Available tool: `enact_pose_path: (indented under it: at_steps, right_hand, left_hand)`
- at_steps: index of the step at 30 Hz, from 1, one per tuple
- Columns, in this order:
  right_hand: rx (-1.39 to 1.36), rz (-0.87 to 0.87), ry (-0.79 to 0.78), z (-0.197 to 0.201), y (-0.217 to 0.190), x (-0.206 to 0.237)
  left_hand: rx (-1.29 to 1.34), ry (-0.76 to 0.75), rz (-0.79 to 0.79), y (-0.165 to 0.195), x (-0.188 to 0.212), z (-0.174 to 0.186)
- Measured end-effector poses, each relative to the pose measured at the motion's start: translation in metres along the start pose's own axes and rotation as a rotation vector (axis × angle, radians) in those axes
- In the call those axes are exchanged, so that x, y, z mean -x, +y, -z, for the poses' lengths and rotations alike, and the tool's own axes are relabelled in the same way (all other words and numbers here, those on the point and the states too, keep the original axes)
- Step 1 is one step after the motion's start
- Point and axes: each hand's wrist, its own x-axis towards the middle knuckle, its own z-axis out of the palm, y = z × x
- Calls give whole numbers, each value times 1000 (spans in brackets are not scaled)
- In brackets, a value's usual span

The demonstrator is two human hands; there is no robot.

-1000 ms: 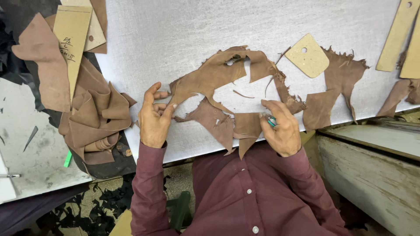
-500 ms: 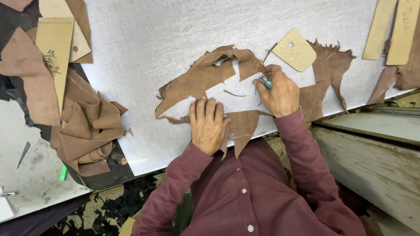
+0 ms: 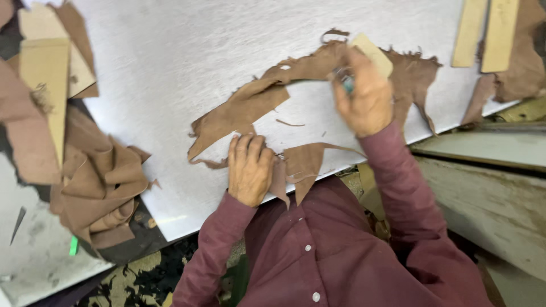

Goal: The person uses a utility knife to cut brown leather pieces on a white work surface, following cardboard templates. They repeatedly position templates, cut around them, and remove the cut leather pieces, accumulating finished parts on the table.

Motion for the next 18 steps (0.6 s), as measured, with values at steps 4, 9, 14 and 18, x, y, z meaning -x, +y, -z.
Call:
enact_pose_path:
  at_steps: [4,9,14,18]
  right_hand:
    - [-287,-150,-259,16,-60,77]
    - [-211,-460,-82,55,-42,135]
    - [82,-737,58,78,9,152]
    - [74,-780,48,69,30,170]
  left_hand:
    - [-86,-54,-28,-11,2,3]
    - [-287,-46,109,-47,9,48]
    - [-377,-53,213,-51,5,78]
    - [-226,-58,210,-26,-35,56]
